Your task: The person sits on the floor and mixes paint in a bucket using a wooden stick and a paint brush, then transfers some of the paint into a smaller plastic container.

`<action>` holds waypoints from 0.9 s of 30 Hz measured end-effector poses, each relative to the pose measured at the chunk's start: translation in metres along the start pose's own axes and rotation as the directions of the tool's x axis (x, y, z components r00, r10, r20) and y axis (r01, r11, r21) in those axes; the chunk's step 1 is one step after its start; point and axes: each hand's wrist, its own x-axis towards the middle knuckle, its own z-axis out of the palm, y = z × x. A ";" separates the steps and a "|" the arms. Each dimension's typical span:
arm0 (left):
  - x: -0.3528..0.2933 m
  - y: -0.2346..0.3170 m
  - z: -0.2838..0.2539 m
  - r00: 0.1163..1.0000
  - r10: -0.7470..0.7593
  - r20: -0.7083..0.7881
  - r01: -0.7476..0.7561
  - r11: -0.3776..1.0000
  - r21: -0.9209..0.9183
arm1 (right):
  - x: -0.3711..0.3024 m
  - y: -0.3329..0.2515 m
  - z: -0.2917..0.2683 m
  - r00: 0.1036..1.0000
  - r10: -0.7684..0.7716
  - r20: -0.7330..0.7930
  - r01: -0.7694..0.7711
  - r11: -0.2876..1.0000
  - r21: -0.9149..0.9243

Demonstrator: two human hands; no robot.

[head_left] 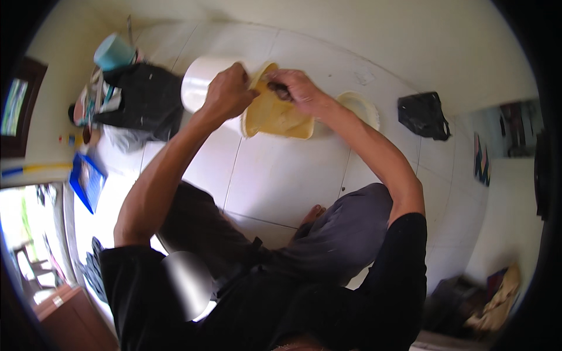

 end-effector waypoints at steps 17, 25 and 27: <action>-0.006 0.000 -0.001 0.999 -0.004 0.032 0.006 0.997 -0.076 | -0.005 -0.008 0.003 0.999 0.047 -0.008 -0.047 0.999 -0.017; -0.006 0.002 -0.003 0.999 0.033 0.020 -0.031 0.997 -0.073 | -0.003 -0.004 -0.002 0.999 0.032 0.011 -0.032 0.999 -0.009; -0.007 -0.001 -0.005 0.999 0.050 -0.006 -0.051 0.996 -0.075 | -0.001 -0.005 0.003 1.000 0.026 0.010 -0.026 1.000 -0.013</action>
